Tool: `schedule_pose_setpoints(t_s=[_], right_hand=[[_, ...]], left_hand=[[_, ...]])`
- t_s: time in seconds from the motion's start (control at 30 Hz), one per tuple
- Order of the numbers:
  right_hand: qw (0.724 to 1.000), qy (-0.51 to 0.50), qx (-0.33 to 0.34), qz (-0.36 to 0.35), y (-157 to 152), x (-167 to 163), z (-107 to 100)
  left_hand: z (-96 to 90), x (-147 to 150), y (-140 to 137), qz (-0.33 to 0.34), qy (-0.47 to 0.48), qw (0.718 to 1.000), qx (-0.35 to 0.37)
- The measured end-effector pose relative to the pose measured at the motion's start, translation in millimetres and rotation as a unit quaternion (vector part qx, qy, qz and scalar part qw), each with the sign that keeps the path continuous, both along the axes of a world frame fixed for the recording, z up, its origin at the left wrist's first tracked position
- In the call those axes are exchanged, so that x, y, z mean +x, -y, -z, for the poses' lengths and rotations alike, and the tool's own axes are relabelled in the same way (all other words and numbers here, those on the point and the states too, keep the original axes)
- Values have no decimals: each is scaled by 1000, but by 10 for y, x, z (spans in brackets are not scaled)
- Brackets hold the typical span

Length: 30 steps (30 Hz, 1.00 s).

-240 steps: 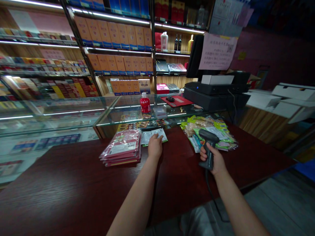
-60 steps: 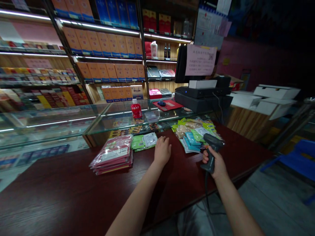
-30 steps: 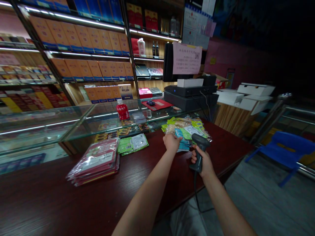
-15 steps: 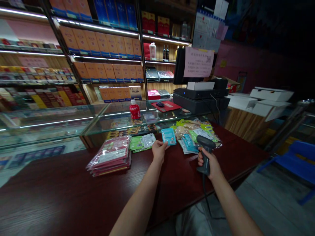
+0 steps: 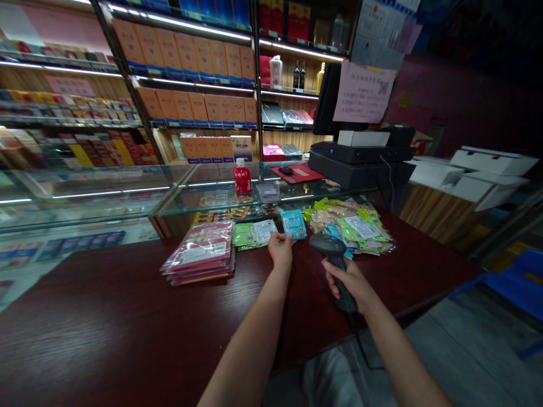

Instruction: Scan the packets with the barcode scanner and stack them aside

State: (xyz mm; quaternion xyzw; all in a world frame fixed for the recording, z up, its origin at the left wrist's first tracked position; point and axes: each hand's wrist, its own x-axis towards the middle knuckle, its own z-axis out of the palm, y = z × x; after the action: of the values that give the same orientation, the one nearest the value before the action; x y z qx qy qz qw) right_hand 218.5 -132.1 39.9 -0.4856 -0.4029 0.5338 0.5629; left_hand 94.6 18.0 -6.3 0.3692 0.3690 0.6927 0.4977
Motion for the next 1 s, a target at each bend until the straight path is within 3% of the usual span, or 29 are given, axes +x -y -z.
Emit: schedule_pose_setpoints(t_s=[0.2,0.47,0.7,1.0], right_hand=[[1000,6,11,-16,17,11,-26],[1000,-27,5,9,-38,58,-23],[989,-144,26,15,-238,198,-48],[969,-241,55,3,-341,309,172]], left_hand=[[-15,-5,5,-40,-32,999,1],[11,11,-10,-12,7,1000,3],[9,-9,-10,-10,10,1000,-3],[5,-30,2,-10,34,999,-3]])
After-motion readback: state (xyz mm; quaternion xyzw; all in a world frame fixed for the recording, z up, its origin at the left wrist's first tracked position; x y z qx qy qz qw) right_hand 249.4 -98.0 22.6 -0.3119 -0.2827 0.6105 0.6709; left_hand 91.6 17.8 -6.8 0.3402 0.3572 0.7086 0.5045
